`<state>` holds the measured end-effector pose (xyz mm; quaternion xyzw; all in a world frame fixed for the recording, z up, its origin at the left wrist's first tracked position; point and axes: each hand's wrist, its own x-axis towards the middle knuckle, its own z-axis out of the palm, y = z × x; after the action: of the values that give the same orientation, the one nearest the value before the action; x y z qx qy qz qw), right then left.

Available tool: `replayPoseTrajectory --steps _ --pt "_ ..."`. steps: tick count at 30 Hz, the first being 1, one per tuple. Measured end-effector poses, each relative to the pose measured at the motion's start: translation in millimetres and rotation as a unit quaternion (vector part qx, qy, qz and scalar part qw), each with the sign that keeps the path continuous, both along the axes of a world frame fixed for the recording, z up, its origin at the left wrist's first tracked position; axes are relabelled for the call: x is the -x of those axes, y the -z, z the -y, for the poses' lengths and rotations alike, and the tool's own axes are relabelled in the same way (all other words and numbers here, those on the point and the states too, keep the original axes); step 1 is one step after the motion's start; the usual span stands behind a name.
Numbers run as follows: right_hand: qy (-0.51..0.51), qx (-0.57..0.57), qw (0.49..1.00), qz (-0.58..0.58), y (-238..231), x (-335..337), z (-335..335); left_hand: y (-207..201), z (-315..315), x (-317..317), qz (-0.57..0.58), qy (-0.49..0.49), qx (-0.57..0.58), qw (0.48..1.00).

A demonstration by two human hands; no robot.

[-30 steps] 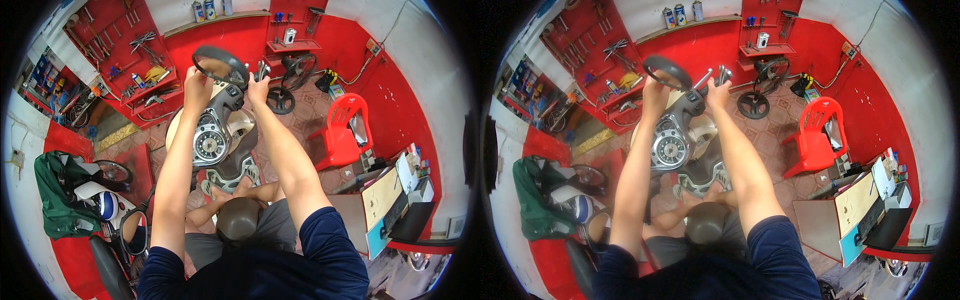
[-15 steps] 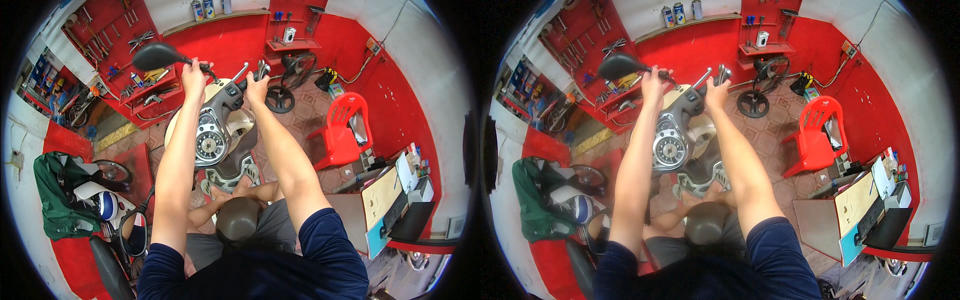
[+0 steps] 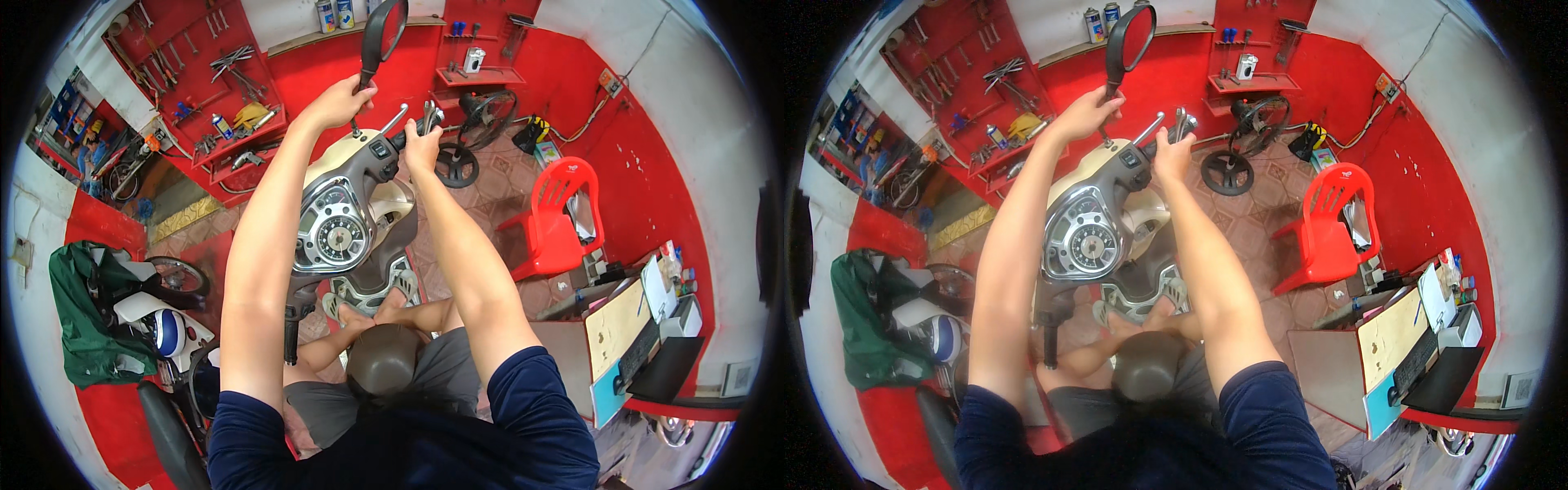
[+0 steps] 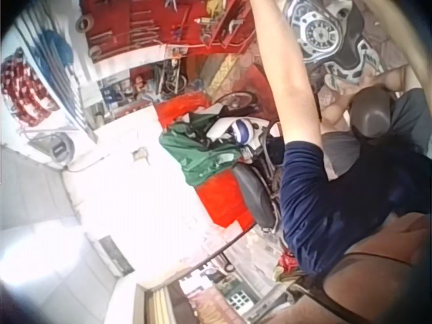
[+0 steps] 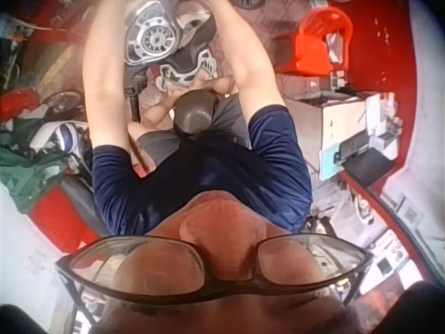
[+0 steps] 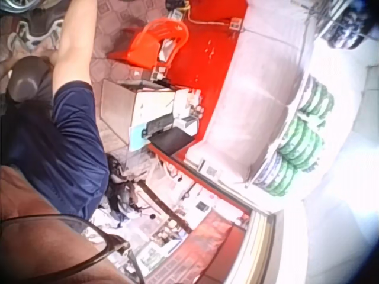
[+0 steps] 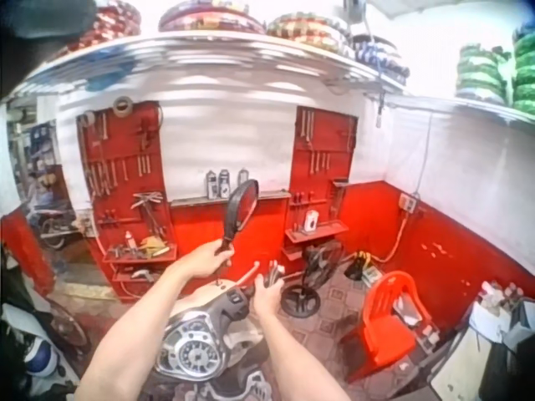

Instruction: The person sits on a motorcycle in a shop and uses a wrench to tighten or adjust the side mirrors on the handlebars.

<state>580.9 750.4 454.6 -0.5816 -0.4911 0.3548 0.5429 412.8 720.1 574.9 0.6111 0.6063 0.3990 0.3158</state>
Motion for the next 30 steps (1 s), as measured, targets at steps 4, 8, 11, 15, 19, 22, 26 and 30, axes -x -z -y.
replayPoseTrajectory --steps 4,8,11,15,19,22,26,30 --pt "-0.041 0.048 0.998 -0.027 -13.5 -3.0 12.1 -18.0 9.7 -3.5 -0.275 -0.028 0.032 0.96" --pt "-0.025 0.021 0.999 -0.009 -3.5 -8.7 0.6 -36.8 16.7 -20.2 -0.258 -0.032 0.087 0.962" --pt "-0.022 0.015 1.0 0.016 -3.9 -4.8 2.1 -29.8 12.2 -9.3 -0.196 -0.014 0.099 0.975" --pt "-0.035 0.026 0.999 -0.002 -1.6 -5.8 0.4 -23.8 10.3 -2.1 -0.055 0.027 0.108 0.992" --pt "-0.027 0.023 0.999 0.012 2.7 -8.5 -3.5 -25.8 17.7 -3.0 -0.232 0.084 0.006 0.969" --pt "-0.043 0.03 0.999 0.006 1.3 -6.8 -1.1 -32.8 39.9 -7.2 -0.305 0.047 -0.026 0.951" --pt "-0.056 0.051 0.997 -0.021 -4.1 -5.5 4.5 -34.4 65.3 -5.5 -0.312 -0.056 -0.042 0.947" --pt "-0.04 0.031 0.999 -0.008 4.5 -5.2 -5.5 -28.9 72.0 14.8 -0.259 -0.048 -0.235 0.935"
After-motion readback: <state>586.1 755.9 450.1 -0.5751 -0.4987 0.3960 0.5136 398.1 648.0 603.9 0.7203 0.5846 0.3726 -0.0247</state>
